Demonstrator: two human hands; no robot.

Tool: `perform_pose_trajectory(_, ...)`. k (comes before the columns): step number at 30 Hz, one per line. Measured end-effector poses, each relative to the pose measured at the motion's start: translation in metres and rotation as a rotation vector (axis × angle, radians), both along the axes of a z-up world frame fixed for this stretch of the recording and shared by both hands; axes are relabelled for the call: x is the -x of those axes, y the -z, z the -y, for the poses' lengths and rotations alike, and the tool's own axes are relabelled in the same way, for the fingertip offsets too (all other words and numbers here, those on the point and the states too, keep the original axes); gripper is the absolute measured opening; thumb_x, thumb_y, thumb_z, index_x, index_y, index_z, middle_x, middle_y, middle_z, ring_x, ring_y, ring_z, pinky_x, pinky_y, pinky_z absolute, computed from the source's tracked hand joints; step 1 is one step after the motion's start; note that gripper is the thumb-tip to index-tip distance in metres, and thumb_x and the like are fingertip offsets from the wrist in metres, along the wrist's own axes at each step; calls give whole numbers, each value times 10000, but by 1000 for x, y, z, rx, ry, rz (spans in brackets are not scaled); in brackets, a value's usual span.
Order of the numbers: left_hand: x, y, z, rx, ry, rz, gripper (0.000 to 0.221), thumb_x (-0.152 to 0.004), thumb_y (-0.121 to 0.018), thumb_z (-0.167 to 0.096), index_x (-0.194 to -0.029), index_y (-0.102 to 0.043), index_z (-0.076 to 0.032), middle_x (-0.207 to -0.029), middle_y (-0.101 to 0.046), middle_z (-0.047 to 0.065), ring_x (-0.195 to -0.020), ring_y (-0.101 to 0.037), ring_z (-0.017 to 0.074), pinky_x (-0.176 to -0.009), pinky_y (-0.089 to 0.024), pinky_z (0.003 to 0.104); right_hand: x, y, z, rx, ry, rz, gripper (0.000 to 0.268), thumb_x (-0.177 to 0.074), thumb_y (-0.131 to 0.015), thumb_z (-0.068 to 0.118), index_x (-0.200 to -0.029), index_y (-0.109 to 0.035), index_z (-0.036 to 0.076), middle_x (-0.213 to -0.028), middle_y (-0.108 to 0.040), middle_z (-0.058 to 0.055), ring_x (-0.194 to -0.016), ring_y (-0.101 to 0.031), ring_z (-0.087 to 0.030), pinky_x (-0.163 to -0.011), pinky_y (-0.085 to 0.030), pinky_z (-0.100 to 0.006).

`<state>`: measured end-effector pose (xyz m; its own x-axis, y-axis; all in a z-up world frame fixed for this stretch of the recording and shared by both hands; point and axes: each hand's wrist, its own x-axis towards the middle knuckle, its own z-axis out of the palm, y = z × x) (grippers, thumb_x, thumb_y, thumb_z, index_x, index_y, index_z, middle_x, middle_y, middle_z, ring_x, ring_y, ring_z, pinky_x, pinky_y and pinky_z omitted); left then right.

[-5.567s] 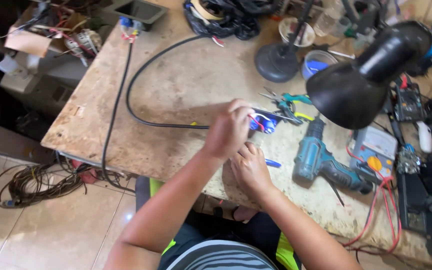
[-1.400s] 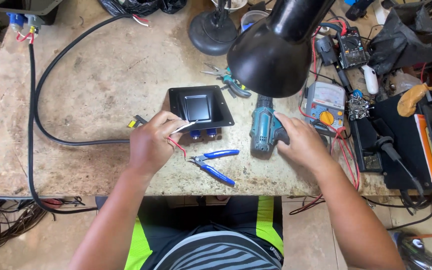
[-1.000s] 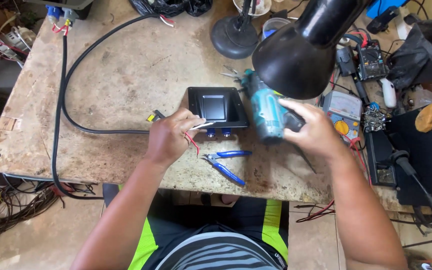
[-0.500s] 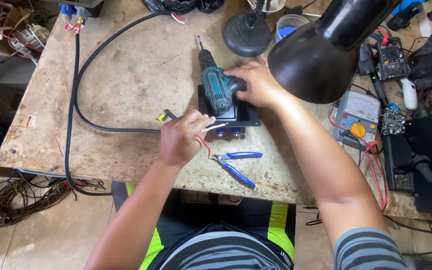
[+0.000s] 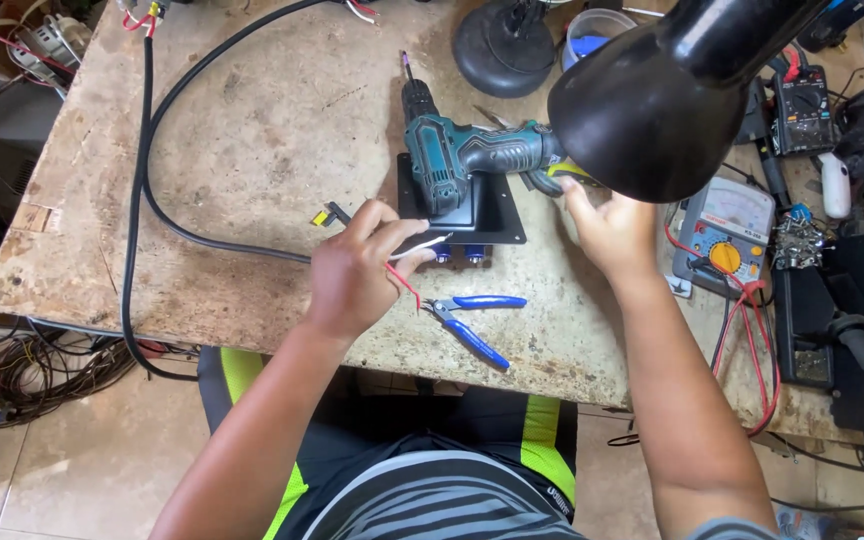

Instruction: Soldering wires to an electronic component and assembling parts at a repair bench.

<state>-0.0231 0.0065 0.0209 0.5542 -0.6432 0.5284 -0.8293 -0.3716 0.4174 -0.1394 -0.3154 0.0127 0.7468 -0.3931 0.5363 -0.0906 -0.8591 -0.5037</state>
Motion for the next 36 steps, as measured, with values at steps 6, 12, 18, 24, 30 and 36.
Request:
perform_pose_trajectory(6, 24, 23, -17, -38, -19, 46, 219, -923, -661, -318, -1137, -687, -281, -844, -568, -25, -538, -658, 220, -496, -548, 350, 84, -3, -61, -168, 55, 3, 292, -908, -823, 29, -1191, -753, 7, -1025, -716, -163, -862, -704, -291, -752, -604, -356)
perform_pose_trajectory(12, 24, 63, -17, -13, 160, 24, 341, -807, -606, -111, -1142, -621, -171, -877, -542, 45, -812, -652, 310, -689, -569, 412, 111, 12, -114, -267, 25, -224, 295, -936, -745, 60, -1221, -716, -12, -1062, -698, -181, -928, -721, -305, -747, -625, -374)
perform_pose_trajectory(18, 18, 56, -19, 162, 356, -174, 576, -599, -578, 41, -1150, -662, -102, -998, -617, 114, -953, -614, 386, -869, -535, 475, 99, 9, -138, -66, -203, -211, 503, -865, -804, 462, -1216, -735, 108, -1320, -660, -158, -1192, -593, -352, -1012, -478, -488)
perform_pose_trajectory(24, 8, 65, -7, 251, 391, -190, 277, -659, -686, 36, -853, -594, -140, -904, -601, 62, -862, -627, 337, -807, -523, 444, 92, 24, -142, 41, -198, -347, 345, -879, -775, 469, -1044, -669, 185, -1409, -579, -112, -1335, -522, -379, -1120, -257, -719)
perform_pose_trajectory(30, 15, 75, 3, 280, 339, -144, 220, -757, -740, 18, -785, -635, -174, -831, -621, 18, -828, -659, 289, -771, -560, 397, 109, 26, -119, 15, -4, -346, 322, -882, -796, 424, -1010, -668, 157, -1339, -557, -140, -1280, -534, -400, -1091, -270, -766)
perform_pose_trajectory(36, 23, 59, -9, 232, 289, 12, 317, -732, -633, -25, -987, -726, -189, -1021, -692, 22, -973, -660, 305, -867, -532, 448, 128, 19, -119, -12, 46, -296, 406, -885, -807, 423, -1104, -663, 112, -1430, -526, -199, -1356, -493, -440, -1101, -228, -794)
